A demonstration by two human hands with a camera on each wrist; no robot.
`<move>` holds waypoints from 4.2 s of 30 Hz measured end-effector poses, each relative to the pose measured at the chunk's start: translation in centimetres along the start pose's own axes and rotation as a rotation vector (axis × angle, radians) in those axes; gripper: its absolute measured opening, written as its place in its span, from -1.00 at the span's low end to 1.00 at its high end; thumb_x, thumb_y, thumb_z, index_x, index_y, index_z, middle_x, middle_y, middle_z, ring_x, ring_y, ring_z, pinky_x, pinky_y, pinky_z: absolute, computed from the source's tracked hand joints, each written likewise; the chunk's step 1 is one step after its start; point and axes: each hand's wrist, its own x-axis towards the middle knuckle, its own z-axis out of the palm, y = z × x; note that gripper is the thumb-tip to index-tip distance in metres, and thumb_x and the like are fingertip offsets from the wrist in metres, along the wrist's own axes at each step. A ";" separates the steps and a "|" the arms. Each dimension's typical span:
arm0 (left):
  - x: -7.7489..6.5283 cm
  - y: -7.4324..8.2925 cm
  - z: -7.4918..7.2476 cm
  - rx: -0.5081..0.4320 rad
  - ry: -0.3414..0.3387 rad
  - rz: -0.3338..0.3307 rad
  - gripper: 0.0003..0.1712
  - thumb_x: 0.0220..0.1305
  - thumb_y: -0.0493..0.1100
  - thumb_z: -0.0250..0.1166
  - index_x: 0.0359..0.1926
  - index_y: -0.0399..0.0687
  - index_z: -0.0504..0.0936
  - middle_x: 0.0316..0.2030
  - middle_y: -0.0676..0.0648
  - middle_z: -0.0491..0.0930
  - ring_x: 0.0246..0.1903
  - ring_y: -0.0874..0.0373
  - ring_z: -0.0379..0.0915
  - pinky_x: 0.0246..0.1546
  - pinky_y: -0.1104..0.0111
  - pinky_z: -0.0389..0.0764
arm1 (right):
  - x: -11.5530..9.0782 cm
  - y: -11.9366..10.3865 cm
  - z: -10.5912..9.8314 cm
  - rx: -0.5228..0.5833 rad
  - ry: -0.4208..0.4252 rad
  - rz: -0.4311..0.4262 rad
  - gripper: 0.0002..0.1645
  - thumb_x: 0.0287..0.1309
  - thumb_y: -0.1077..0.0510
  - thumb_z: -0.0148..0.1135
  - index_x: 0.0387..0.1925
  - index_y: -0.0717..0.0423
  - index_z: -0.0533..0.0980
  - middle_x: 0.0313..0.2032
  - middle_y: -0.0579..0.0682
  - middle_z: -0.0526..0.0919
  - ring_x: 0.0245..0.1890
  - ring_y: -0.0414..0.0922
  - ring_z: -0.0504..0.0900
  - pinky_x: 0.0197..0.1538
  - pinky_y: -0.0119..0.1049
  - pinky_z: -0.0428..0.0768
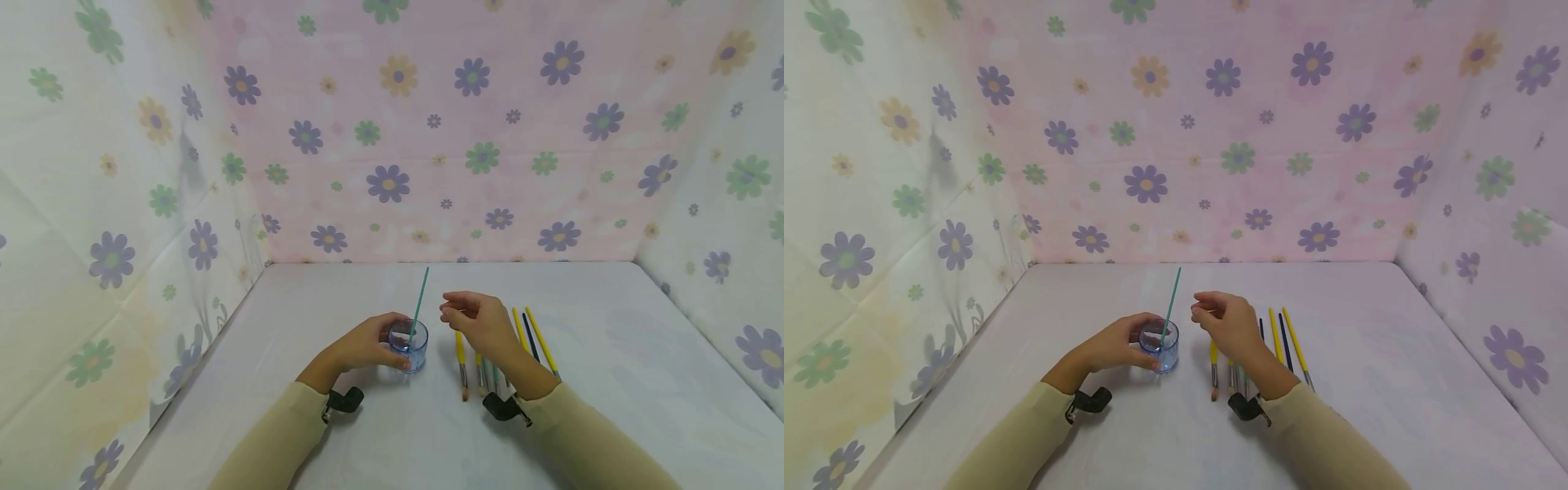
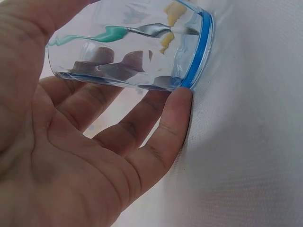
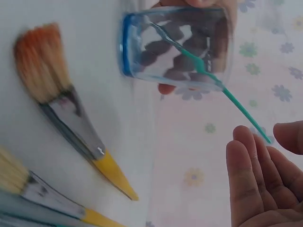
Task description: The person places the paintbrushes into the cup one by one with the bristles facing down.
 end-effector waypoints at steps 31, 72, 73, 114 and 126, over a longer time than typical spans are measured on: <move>0.0 -0.2 -0.1 -0.009 -0.008 -0.003 0.00 -0.22 0.08 0.60 0.29 0.08 0.34 0.10 0.09 0.49 0.13 0.10 0.44 0.20 0.10 0.39 | 0.6 0.0 -8.2 -0.093 0.056 0.110 -0.61 0.17 -0.08 0.28 -0.07 0.05 0.56 -0.10 0.06 0.65 -0.21 -0.11 0.70 -0.16 -0.23 0.65; -0.2 -0.1 0.0 0.032 0.000 -0.016 -0.04 -0.17 0.05 0.58 0.29 0.12 0.35 0.07 0.14 0.51 0.06 0.15 0.46 0.17 0.10 0.42 | 1.2 6.6 -14.8 -0.453 -0.054 0.620 -0.55 0.02 0.04 0.40 -0.12 0.23 0.54 -0.26 0.15 0.59 -0.35 -0.05 0.59 -0.30 -0.30 0.62; -0.2 0.0 0.0 0.035 0.002 -0.017 -0.05 -0.17 0.05 0.58 0.29 0.13 0.35 0.07 0.14 0.51 0.06 0.16 0.46 0.17 0.10 0.41 | 1.1 6.8 -14.9 -0.461 -0.064 0.620 -0.55 0.01 0.03 0.41 -0.12 0.23 0.54 -0.27 0.16 0.59 -0.35 -0.04 0.58 -0.30 -0.30 0.61; -0.3 -0.2 0.0 0.027 0.007 -0.022 -0.11 -0.20 0.06 0.59 0.22 0.25 0.39 0.09 0.17 0.50 0.12 0.20 0.43 0.21 0.10 0.37 | 0.8 7.1 -14.7 -0.508 -0.148 0.652 -0.51 -0.10 0.07 0.47 -0.21 0.30 0.50 -0.44 0.08 0.66 -0.49 -0.08 0.64 -0.38 -0.28 0.63; -0.3 -0.4 0.1 0.048 0.017 -0.026 -0.08 -0.25 0.10 0.60 0.21 0.27 0.39 0.06 0.20 0.50 0.14 0.20 0.41 0.22 0.09 0.35 | 0.8 6.7 -14.1 -0.578 -0.159 0.682 -0.47 -0.17 0.05 0.53 -0.26 0.31 0.49 -0.49 0.10 0.64 -0.53 -0.06 0.63 -0.44 -0.28 0.62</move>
